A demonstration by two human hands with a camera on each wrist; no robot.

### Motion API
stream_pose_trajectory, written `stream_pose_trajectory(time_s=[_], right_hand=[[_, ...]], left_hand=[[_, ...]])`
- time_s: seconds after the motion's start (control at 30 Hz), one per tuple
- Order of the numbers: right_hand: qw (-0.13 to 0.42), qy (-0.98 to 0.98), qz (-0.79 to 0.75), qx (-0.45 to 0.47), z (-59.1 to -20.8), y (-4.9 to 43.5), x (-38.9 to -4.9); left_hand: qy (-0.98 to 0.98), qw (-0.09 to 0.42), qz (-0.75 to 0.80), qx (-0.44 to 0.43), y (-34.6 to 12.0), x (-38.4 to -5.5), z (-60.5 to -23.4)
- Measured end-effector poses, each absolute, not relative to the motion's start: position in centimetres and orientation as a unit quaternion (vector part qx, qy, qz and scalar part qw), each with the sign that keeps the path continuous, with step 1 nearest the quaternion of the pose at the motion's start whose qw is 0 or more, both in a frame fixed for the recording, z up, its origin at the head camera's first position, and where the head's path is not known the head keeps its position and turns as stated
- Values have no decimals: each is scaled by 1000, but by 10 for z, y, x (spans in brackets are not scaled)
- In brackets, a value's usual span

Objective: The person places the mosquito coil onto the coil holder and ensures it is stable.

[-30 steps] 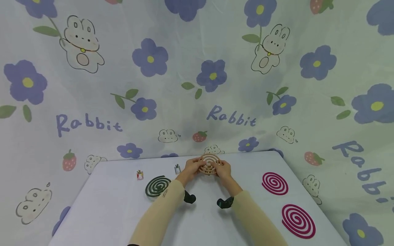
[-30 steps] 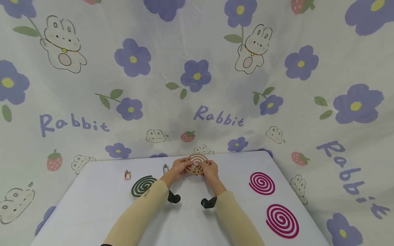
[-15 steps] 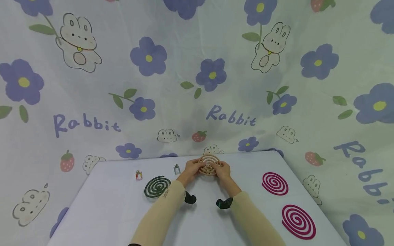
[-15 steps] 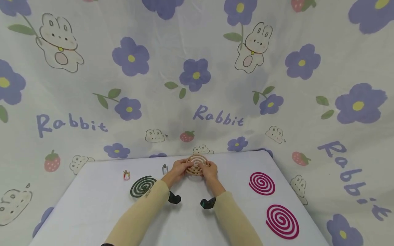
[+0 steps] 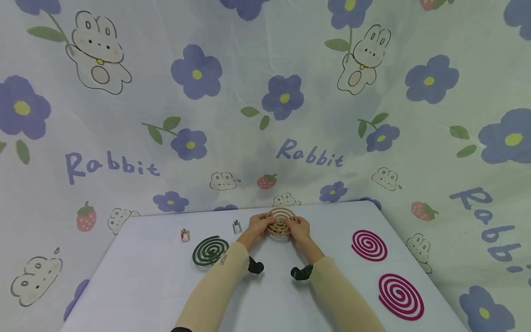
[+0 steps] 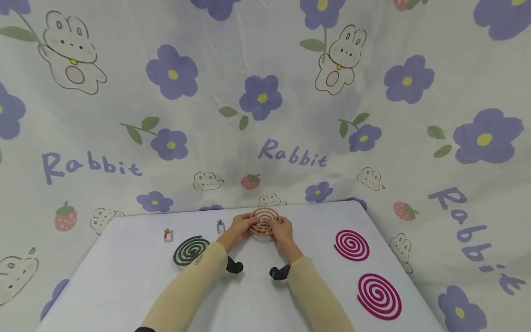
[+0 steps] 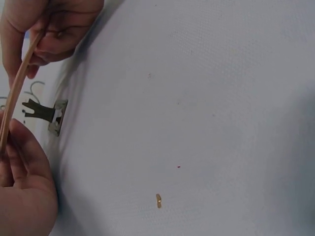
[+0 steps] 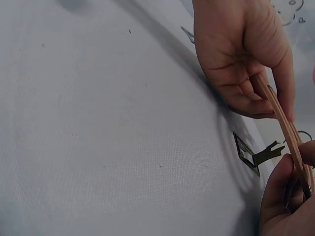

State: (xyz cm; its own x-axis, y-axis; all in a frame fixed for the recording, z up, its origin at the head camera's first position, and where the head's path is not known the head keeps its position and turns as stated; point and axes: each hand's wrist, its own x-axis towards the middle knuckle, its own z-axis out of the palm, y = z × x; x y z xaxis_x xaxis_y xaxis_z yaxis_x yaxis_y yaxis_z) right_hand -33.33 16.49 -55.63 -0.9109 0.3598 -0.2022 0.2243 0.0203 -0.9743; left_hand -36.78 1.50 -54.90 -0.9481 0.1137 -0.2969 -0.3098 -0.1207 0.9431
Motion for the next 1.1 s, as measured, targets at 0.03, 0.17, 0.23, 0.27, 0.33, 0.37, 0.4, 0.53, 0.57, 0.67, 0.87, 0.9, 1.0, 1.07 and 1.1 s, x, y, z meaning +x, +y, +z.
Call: stream_pose_trajectory(time_s=[0.03,0.17,0.23,0.27,0.33,0.37,0.4,0.53,0.57,0.67,0.87,0.9,1.0,1.07,1.1], right_hand=[[51,-713,668,-206,-556,165,-333],[50,-713,667,-208,-558,165,-333],[50,-712,668,-210,-558,164,-333],[50,-712,669,-210,-559,164,-332],[50,-710,670,-209,-559,164,-332],[52,-710,671,-208,-560,164,-332],[53,-710,671,-208,-560,163,-332],[56,-710,672,-205,-561,163,-332],[56,-711,671,-204,-561,163,-331],[56,-711,671,-201,-561,163,-331],[57,-717,666,-198,-561,163,-331],[57,-718,664,-200,-561,163,-331],[56,-720,662,-203,-561,163,-331],[56,-720,662,-202,-561,162,-330],[56,-720,661,-202,-562,162,-330]], left_hand=[[649,144,743,-78,15,-368,-549],[654,147,738,-78,15,-368,-550],[657,148,735,-77,14,-368,-550],[658,148,734,-77,14,-368,-549],[661,149,732,-76,14,-367,-548],[660,150,732,-76,14,-367,-548],[660,150,732,-76,14,-367,-548],[662,151,731,-76,13,-368,-548],[662,151,730,-74,13,-368,-548],[665,149,728,-70,13,-369,-549],[674,148,721,-68,14,-370,-551],[675,148,719,-70,13,-370,-551],[675,147,720,-71,14,-371,-553],[674,144,720,-72,14,-371,-555],[674,144,721,-73,14,-372,-556]])
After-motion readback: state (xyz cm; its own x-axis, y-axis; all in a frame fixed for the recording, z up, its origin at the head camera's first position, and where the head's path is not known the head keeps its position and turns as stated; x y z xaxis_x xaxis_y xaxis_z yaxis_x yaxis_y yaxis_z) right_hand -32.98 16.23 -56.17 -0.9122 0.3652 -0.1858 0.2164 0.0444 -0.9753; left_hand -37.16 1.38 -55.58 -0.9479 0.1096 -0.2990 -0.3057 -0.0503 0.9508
